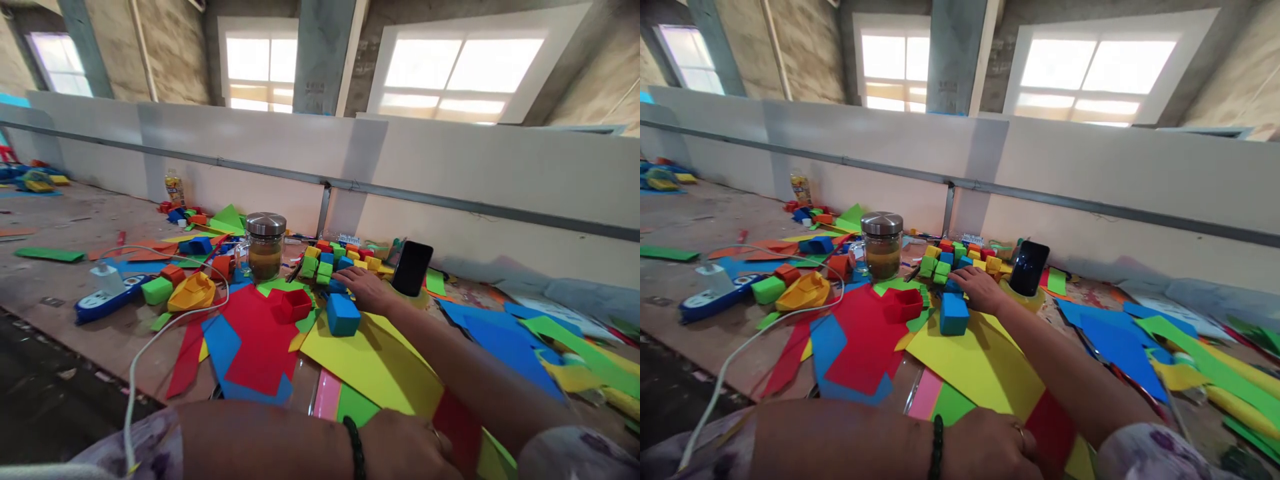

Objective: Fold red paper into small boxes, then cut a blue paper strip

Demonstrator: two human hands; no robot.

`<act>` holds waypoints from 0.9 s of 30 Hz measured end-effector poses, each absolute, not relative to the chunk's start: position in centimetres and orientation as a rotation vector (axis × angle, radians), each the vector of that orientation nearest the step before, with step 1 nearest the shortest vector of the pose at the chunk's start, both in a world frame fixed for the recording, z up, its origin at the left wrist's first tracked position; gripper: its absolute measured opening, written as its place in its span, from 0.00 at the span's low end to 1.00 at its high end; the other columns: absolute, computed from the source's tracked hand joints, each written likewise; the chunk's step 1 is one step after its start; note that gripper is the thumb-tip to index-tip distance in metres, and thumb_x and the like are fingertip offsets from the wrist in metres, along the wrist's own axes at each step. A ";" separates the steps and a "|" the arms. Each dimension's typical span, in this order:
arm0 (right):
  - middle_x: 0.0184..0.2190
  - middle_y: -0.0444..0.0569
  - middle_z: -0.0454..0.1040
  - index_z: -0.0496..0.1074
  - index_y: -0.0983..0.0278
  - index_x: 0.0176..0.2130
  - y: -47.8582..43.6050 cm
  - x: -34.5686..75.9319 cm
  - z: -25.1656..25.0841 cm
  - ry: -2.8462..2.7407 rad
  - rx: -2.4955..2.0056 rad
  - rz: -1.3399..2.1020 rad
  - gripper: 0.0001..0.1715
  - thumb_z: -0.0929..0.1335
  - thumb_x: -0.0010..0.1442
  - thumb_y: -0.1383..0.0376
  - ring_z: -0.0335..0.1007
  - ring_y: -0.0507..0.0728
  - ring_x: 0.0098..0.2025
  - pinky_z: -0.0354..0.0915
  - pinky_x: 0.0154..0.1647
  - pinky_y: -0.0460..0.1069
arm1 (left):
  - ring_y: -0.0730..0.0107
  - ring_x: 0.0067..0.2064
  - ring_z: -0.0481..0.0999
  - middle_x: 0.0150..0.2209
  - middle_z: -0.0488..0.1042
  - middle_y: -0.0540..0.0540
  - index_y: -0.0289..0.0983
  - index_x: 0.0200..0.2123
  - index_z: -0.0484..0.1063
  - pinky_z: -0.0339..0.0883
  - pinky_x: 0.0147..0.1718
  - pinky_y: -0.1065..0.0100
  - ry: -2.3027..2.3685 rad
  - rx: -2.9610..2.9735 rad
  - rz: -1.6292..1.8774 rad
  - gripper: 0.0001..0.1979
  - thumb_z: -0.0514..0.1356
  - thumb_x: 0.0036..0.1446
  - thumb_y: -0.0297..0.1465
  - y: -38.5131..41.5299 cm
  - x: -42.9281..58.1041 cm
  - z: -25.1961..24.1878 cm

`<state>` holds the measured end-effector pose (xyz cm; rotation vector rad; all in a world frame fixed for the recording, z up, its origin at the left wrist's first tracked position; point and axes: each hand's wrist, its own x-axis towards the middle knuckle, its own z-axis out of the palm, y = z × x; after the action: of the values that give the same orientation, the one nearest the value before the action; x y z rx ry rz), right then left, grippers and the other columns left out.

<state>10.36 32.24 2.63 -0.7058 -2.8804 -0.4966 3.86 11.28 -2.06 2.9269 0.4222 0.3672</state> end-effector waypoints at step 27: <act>0.51 0.57 0.72 0.75 0.64 0.48 35.5 10.8 2.3 -2.359 -1.175 -0.339 0.17 0.66 0.59 0.67 0.64 0.64 0.55 0.62 0.55 0.56 | 0.68 0.43 0.72 0.41 0.74 0.51 0.44 0.48 0.72 0.59 0.23 0.69 0.408 2.949 0.300 0.13 0.61 0.59 0.36 11.8 4.3 -3.1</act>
<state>10.78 35.52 2.34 -1.1755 -2.3589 -0.3390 4.26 11.80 -3.13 2.9486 0.4084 0.3005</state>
